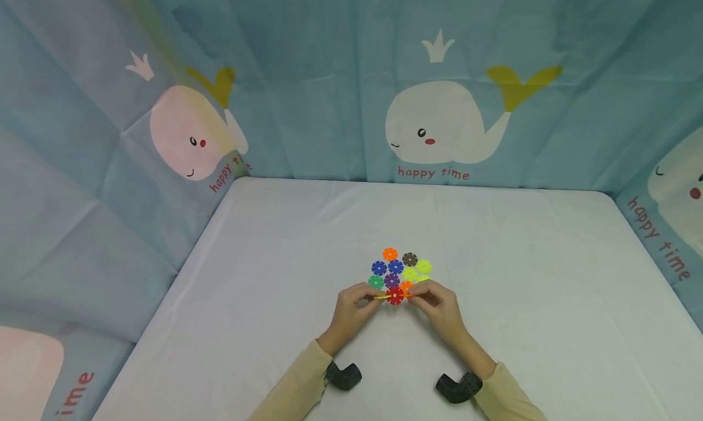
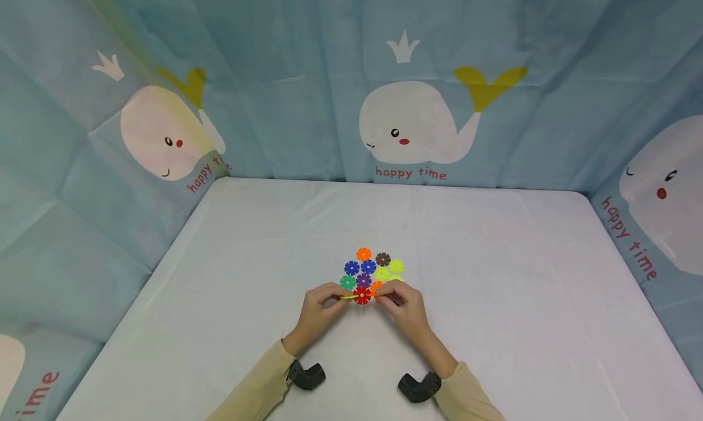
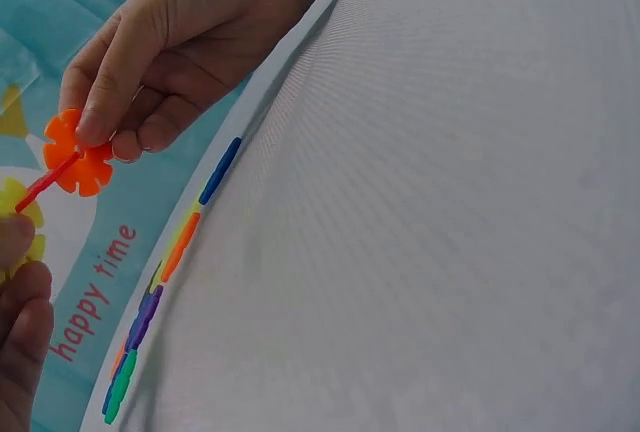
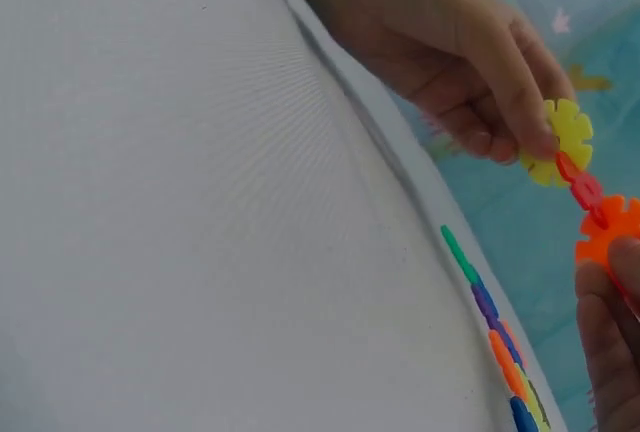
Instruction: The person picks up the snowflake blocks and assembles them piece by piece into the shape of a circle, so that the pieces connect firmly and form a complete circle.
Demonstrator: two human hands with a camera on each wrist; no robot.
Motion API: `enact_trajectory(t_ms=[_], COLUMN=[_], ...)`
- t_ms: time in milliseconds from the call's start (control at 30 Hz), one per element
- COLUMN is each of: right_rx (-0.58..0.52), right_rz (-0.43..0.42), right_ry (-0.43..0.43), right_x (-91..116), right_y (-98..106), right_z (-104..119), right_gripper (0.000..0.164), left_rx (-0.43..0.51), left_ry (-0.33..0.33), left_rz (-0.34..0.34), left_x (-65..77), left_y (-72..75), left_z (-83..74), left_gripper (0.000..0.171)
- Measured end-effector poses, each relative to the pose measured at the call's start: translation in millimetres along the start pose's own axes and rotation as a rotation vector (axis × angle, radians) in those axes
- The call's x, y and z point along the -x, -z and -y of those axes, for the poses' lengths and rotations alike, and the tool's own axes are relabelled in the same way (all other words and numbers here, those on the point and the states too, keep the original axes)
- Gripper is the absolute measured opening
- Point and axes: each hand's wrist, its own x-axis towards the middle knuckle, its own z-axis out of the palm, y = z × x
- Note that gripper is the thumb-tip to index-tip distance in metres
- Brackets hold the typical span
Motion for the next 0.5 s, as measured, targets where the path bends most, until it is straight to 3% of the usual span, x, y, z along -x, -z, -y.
enact_trajectory(t_ms=[300, 500], right_rx=[-0.027, -0.055], right_rz=[-0.013, 0.020], right_ry=[-0.061, -0.054], right_x=[-1, -1], right_y=[2, 2], right_z=[3, 3], right_gripper=[0.022, 0.021], left_rx=[0.261, 0.310], left_ry=[0.179, 0.211], left_rz=[0.051, 0.045], left_x=[0.9, 4.2], left_y=[-1.0, -4.2], left_z=[2.5, 14.1], left_gripper=[0.013, 0.010])
